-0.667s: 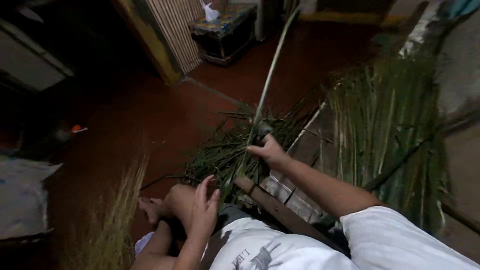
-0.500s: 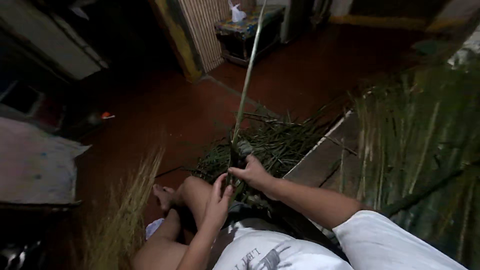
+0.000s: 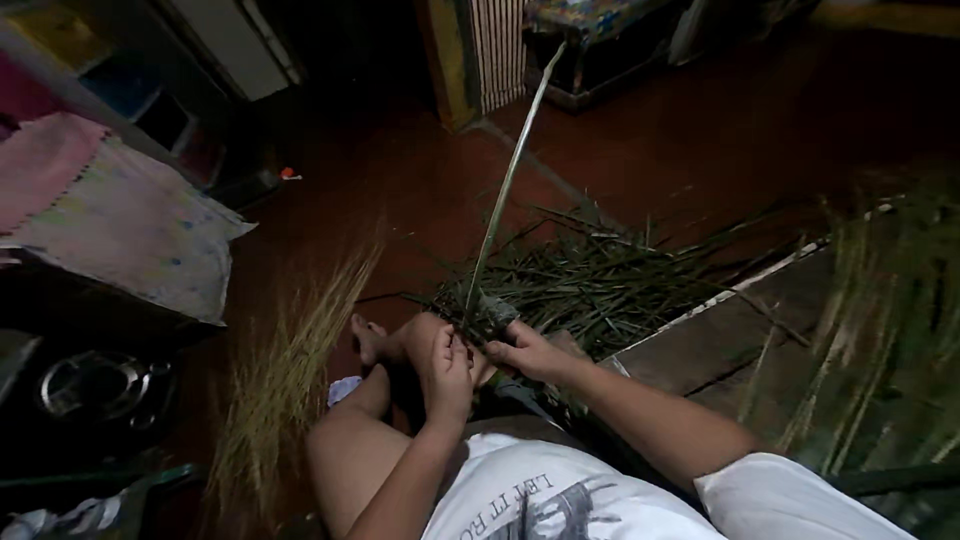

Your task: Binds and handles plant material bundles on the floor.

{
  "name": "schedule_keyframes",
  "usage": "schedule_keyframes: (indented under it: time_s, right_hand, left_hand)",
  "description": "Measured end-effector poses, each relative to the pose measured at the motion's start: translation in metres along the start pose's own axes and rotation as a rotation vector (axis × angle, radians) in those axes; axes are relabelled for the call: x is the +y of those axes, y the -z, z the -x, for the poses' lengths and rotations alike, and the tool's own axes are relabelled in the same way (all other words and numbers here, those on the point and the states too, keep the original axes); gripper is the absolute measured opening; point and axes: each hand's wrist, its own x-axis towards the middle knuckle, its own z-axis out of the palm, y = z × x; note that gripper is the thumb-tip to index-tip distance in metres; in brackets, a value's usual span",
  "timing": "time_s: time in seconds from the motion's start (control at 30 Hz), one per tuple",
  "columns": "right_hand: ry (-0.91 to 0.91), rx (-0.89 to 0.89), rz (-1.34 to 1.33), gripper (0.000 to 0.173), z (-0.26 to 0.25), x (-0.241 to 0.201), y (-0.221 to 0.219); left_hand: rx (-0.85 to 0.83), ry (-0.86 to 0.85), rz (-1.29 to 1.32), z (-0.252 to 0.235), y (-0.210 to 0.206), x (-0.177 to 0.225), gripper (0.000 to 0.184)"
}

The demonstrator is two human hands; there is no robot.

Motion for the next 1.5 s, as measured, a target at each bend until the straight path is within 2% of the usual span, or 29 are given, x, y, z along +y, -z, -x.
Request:
schedule_keyframes:
  time_s: [0.07,0.17,0.27,0.37,0.47,0.57,0.67,0.9,1.07,1.37,1.43,1.5]
  right_hand:
    - [-0.002,-0.07,-0.026,0.024,-0.001,0.003,0.003]
    - [0.006,-0.129,-0.053,0.02,-0.003,0.01,0.004]
    - [-0.034,-0.115,-0.056,0.018,-0.004,0.011,0.004]
    - [-0.053,-0.088,-0.022,0.017,-0.004,0.01,0.001]
    - [-0.019,-0.078,0.024,0.019,-0.003,0.011,0.0]
    - [0.039,-0.091,0.072,0.021,-0.004,0.013,0.001]
    - [0.066,-0.108,0.106,0.021,-0.004,0.011,0.001]
    - [0.163,-0.131,0.192,0.027,-0.005,0.015,0.004]
    - [0.212,-0.126,0.219,0.029,-0.005,0.018,0.004]
    - [0.273,-0.089,0.136,0.026,-0.005,0.021,0.004]
    - [0.233,-0.005,0.112,0.024,-0.003,0.014,0.0]
    - [0.11,0.196,0.008,0.017,-0.004,-0.001,0.0]
  left_hand:
    - [-0.031,0.016,-0.045,0.002,-0.001,-0.001,0.027]
    - [-0.082,0.012,-0.272,0.005,0.0,0.002,0.028]
    - [-0.108,0.001,-0.521,0.007,0.0,0.013,0.024]
    - [-0.106,0.023,-0.608,0.009,-0.001,0.017,0.025]
    - [-0.071,0.103,-0.473,0.009,-0.002,0.014,0.025]
    - [-0.035,0.187,-0.057,0.008,-0.004,0.005,0.018]
    - [-0.023,0.282,0.273,0.009,-0.008,0.012,0.016]
    - [-0.01,0.507,0.603,0.002,0.002,0.032,0.038]
    - [-0.019,0.589,0.695,0.002,0.01,0.038,0.041]
    - [-0.222,0.583,0.651,0.001,0.018,0.033,0.043]
    - [-0.271,0.551,0.599,0.002,0.02,0.031,0.039]
    - [-0.341,0.52,0.518,0.004,0.02,0.026,0.036]
